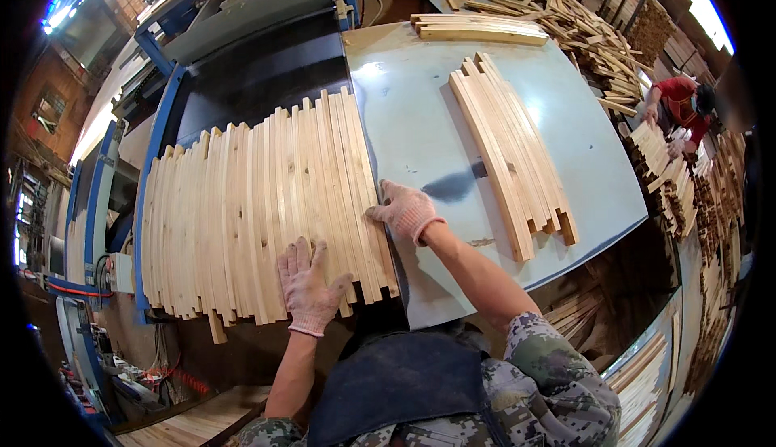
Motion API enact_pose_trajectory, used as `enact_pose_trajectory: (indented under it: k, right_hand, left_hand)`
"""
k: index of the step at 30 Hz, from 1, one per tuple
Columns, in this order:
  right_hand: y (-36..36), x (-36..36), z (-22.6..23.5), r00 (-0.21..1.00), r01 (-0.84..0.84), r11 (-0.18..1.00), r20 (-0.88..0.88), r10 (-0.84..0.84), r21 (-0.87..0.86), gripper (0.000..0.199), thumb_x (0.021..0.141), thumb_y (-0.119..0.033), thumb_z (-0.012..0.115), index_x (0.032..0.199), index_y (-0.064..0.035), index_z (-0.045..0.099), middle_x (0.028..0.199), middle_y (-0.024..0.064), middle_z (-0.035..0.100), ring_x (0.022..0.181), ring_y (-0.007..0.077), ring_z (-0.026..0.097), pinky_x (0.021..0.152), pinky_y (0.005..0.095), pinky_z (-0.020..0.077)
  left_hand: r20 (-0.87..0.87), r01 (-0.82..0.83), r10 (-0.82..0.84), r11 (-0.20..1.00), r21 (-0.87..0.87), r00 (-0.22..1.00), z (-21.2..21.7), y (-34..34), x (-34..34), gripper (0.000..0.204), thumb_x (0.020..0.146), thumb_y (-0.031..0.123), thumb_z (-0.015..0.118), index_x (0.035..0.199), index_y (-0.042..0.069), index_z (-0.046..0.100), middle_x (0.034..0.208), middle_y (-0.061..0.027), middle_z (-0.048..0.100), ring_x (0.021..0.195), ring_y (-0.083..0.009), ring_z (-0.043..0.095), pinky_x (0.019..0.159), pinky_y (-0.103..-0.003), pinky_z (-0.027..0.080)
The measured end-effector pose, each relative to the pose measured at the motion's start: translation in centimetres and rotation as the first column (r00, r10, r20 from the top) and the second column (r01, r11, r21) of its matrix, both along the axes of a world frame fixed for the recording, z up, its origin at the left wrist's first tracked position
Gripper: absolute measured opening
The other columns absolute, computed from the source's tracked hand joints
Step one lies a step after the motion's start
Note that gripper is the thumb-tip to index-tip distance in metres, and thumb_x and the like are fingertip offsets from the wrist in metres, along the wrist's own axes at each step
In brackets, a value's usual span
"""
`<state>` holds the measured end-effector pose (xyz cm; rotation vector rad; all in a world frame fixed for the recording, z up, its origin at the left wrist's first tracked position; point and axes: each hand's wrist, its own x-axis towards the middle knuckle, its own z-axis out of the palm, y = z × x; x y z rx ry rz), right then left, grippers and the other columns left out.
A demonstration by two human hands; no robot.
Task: The person collects wooden planks from a workbench, organizes them into stacks, and places them onto a conveyor belt.
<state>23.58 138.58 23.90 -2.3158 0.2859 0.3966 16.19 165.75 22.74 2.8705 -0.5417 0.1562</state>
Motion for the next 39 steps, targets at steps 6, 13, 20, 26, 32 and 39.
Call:
enact_pose_trajectory:
  k: [6,13,20,26,32,39]
  right_hand:
    - [-1.1,1.5,-1.9,0.999,0.04,0.99,-0.026,-0.036,0.137,0.062,0.085,-0.045,0.076,0.126,-0.0001,0.069,0.121,0.0244,0.074,0.117,0.0401,0.07,0.103,0.0455,0.0534]
    - [0.3,-3.7,0.4,0.998,-0.011,0.977,0.061,-0.002,0.211,0.092,0.082,-0.041,0.078,0.155,0.0034,0.045,0.123,0.0294,0.07,0.118,0.0434,0.068,0.107,0.0469,0.0523]
    - [2.5,-13.6,0.6,0.929,-0.316,0.93,0.138,0.344,-0.19,0.093,0.082,-0.031,0.081,0.16,-0.0014,0.039,0.143,0.0221,0.058,0.129,0.0398,0.06,0.11,0.0468,0.0515]
    - [4.0,-14.0,-0.2,0.929,-0.157,0.974,0.309,0.203,-0.166,0.08,0.087,-0.022,0.074,0.158,-0.0009,0.044,0.142,0.022,0.06,0.124,0.0397,0.064,0.105,0.0442,0.0547]
    - [6.1,-13.5,1.2,0.947,0.195,0.966,0.223,-0.231,0.17,0.08,0.092,-0.028,0.071,0.161,-0.0003,0.04,0.146,0.0295,0.058,0.129,0.0397,0.065,0.107,0.0402,0.0531]
    - [5.1,-7.4,2.7,0.965,0.238,0.948,0.058,-0.255,0.211,0.082,0.095,-0.035,0.067,0.161,0.0051,0.038,0.151,0.0277,0.057,0.138,0.0434,0.057,0.118,0.0414,0.0441]
  left_hand:
    - [-0.004,0.006,-0.006,1.0,-0.005,1.0,-0.3,0.1,0.5,0.088,0.087,0.062,0.071,0.155,0.009,0.055,0.161,-0.0312,0.045,0.151,-0.0477,0.038,0.129,-0.057,0.02]
    - [0.033,0.004,-0.003,1.0,-0.029,0.999,-1.1,0.6,0.4,0.09,0.086,0.066,0.07,0.154,0.009,0.056,0.16,-0.0292,0.047,0.15,-0.0475,0.04,0.129,-0.057,0.021]
    - [0.012,0.024,-0.024,1.0,-0.011,1.0,-0.8,0.7,0.6,0.094,0.09,0.072,0.064,0.158,0.009,0.05,0.162,-0.0292,0.044,0.152,-0.0468,0.039,0.13,-0.057,0.019]
    - [0.075,0.009,-0.005,0.999,-0.052,0.997,-0.6,0.7,0.6,0.091,0.084,0.068,0.07,0.151,0.007,0.059,0.156,-0.0273,0.051,0.147,-0.0474,0.042,0.127,-0.058,0.023]
    - [-0.026,0.022,-0.023,0.999,-0.05,0.999,0.1,0.7,0.7,0.09,0.086,0.065,0.071,0.154,0.007,0.056,0.161,-0.0295,0.046,0.151,-0.0482,0.038,0.129,-0.057,0.02]
    - [0.07,0.026,-0.017,0.991,-0.131,0.997,-0.3,0.9,0.5,0.082,0.08,0.049,0.081,0.147,0.006,0.062,0.155,-0.0271,0.053,0.146,-0.0464,0.044,0.128,-0.055,0.024]
